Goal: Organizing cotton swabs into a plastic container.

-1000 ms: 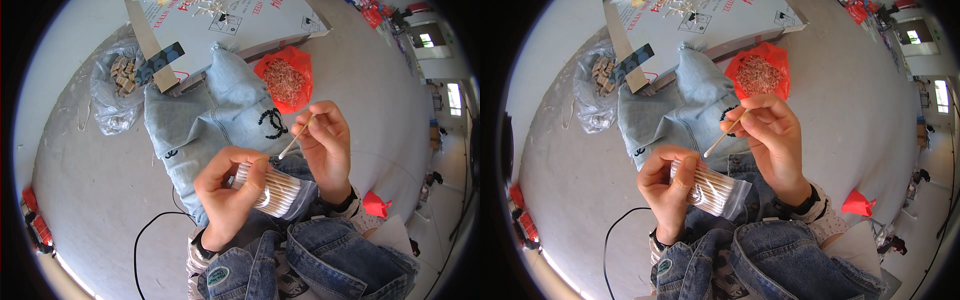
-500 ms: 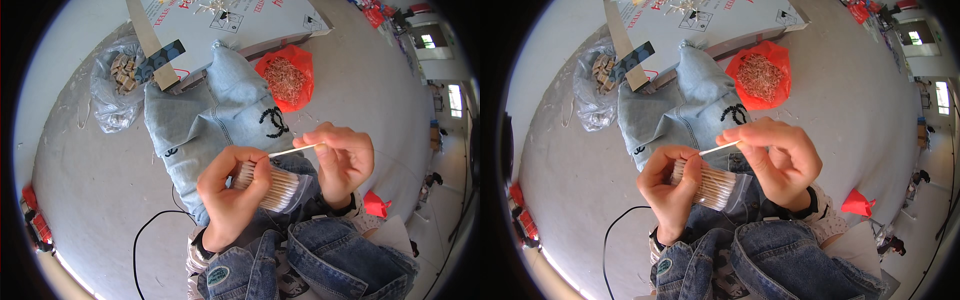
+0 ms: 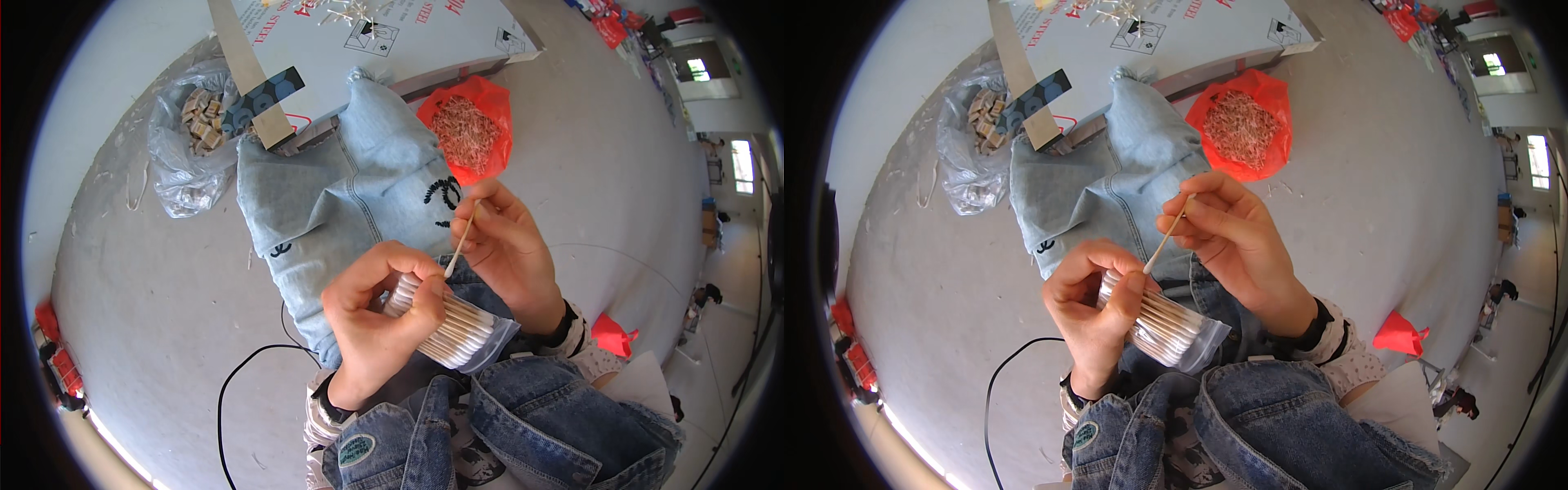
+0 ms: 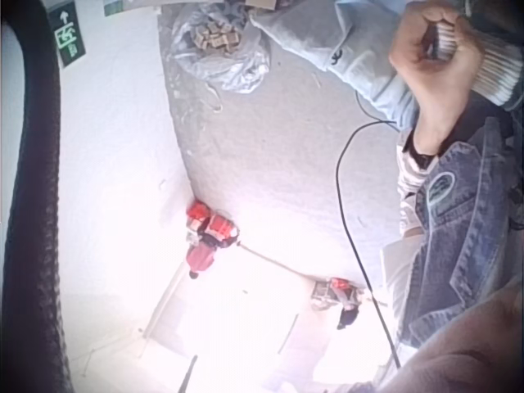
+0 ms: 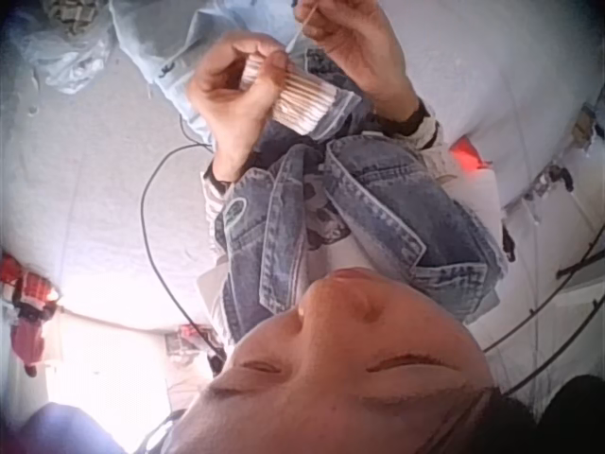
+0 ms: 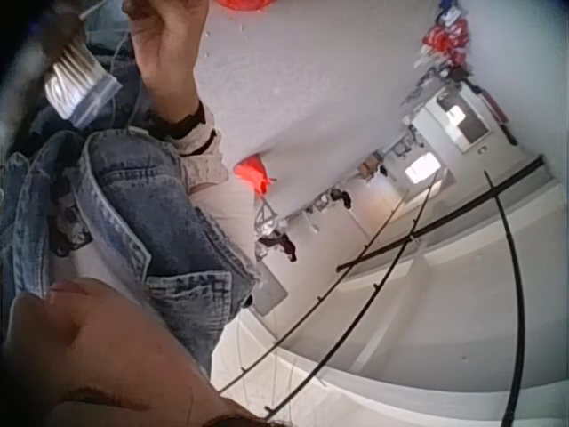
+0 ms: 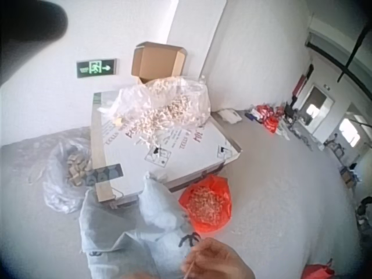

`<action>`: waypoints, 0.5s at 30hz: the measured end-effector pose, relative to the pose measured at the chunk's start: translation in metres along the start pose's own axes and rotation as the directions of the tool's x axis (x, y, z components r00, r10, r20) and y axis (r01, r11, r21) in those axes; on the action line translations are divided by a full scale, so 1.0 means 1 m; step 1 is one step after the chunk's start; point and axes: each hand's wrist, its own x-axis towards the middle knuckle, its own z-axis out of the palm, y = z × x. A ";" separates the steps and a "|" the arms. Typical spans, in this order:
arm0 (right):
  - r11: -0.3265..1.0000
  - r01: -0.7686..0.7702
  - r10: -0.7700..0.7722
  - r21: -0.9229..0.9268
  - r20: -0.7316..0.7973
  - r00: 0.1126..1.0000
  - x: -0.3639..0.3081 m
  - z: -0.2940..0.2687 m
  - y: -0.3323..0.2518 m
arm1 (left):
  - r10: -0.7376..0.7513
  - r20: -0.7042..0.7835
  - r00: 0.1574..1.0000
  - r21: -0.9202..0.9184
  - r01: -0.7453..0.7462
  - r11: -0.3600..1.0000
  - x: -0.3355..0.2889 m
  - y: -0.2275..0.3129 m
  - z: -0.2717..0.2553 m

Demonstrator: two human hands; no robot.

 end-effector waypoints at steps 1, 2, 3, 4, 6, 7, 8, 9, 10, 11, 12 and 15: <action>1.000 0.001 -0.001 -0.001 0.000 1.000 0.000 0.000 0.001 | -0.018 -0.001 1.000 -0.017 0.018 1.000 0.001 0.000 0.001; 0.994 -0.068 0.069 0.083 -0.016 0.997 0.000 0.000 0.003 | -0.036 -0.002 0.999 -0.034 0.036 0.999 0.001 0.000 0.001; 0.977 -0.134 0.140 0.168 -0.027 0.990 0.000 0.000 0.005 | -0.036 -0.003 0.999 -0.034 0.036 0.999 0.002 -0.002 0.001; 0.977 -0.134 0.140 0.167 -0.027 0.990 0.000 0.000 0.006 | -0.039 -0.021 0.999 0.046 0.040 0.998 0.003 -0.007 0.001; 0.963 -0.214 0.196 0.166 0.122 0.973 -0.001 0.000 0.007 | -0.039 -0.042 0.998 0.126 0.044 0.991 0.006 -0.014 0.000; 0.964 -0.216 0.200 0.158 0.109 0.974 -0.002 0.004 0.006 | -0.078 -0.050 0.996 0.052 0.081 0.995 0.007 -0.016 -0.001; 0.965 -0.211 0.195 0.158 0.108 0.975 0.000 0.005 0.005 | -0.118 -0.047 0.992 -0.022 0.117 0.993 0.008 -0.018 -0.002; 0.980 -0.153 0.146 0.125 0.067 0.987 0.002 0.005 0.003 | -0.092 -0.049 0.995 -0.033 0.091 0.995 0.008 -0.017 -0.002; 0.991 -0.097 0.095 0.090 0.028 0.995 0.004 0.005 0.002 | -0.092 -0.044 0.995 -0.033 0.090 0.995 0.008 -0.016 -0.003; 0.991 -0.096 0.094 0.089 0.029 0.995 0.004 0.003 0.000 | -0.088 -0.023 0.996 -0.020 0.088 0.996 0.007 -0.014 -0.004; 0.994 -0.080 0.080 0.081 -0.002 0.997 0.004 0.001 -0.002 | -0.086 -0.001 0.996 -0.007 0.086 0.996 0.005 -0.011 -0.006; 0.997 -0.051 0.053 0.059 -0.033 0.998 0.003 -0.003 -0.003 | -0.068 0.063 0.996 -0.035 0.070 0.997 0.004 -0.007 -0.004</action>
